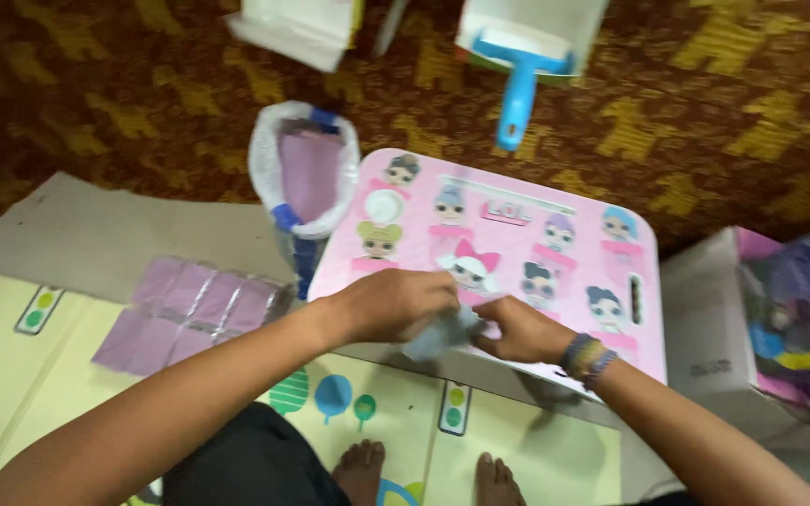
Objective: Using a lint roller to remove purple dust or debris from small fabric pieces.
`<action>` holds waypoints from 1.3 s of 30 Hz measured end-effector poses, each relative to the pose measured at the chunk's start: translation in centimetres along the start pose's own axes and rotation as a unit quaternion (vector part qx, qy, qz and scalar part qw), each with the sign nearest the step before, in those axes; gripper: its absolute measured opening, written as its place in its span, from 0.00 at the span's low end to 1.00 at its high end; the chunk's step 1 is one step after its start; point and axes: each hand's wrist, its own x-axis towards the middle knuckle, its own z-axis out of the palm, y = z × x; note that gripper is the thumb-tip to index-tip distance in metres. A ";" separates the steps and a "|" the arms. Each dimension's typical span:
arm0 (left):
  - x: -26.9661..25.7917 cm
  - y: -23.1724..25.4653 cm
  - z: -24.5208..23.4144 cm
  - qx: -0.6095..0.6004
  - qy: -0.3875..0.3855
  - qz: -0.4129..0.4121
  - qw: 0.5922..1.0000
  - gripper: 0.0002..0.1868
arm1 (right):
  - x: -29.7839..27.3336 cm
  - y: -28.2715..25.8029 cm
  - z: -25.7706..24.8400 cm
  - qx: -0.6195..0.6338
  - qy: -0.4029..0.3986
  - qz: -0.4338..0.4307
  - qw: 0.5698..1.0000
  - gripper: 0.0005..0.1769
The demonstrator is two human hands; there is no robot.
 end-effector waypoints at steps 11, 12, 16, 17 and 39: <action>0.9 -6.5 7.5 -0.070 0.019 -0.244 0.967 0.18 | -7.8 8.0 -0.8 0.067 0.153 0.229 0.959 0.26; 0.7 -6.7 7.4 -0.028 0.037 -0.248 0.968 0.21 | -7.4 7.1 -1.6 -0.020 0.221 0.233 0.947 0.26; -1.6 -6.9 7.2 0.049 0.015 -0.156 0.986 0.21 | -8.3 6.4 -1.1 -0.064 0.219 0.191 0.955 0.23; -2.3 -6.8 7.0 0.062 -0.028 -0.113 0.991 0.19 | -8.5 6.3 -0.7 -0.082 0.191 0.140 0.968 0.19; -4.4 -6.1 7.4 0.134 -0.147 -0.103 0.975 0.36 | -8.3 8.2 1.2 -0.242 -0.007 0.197 0.950 0.39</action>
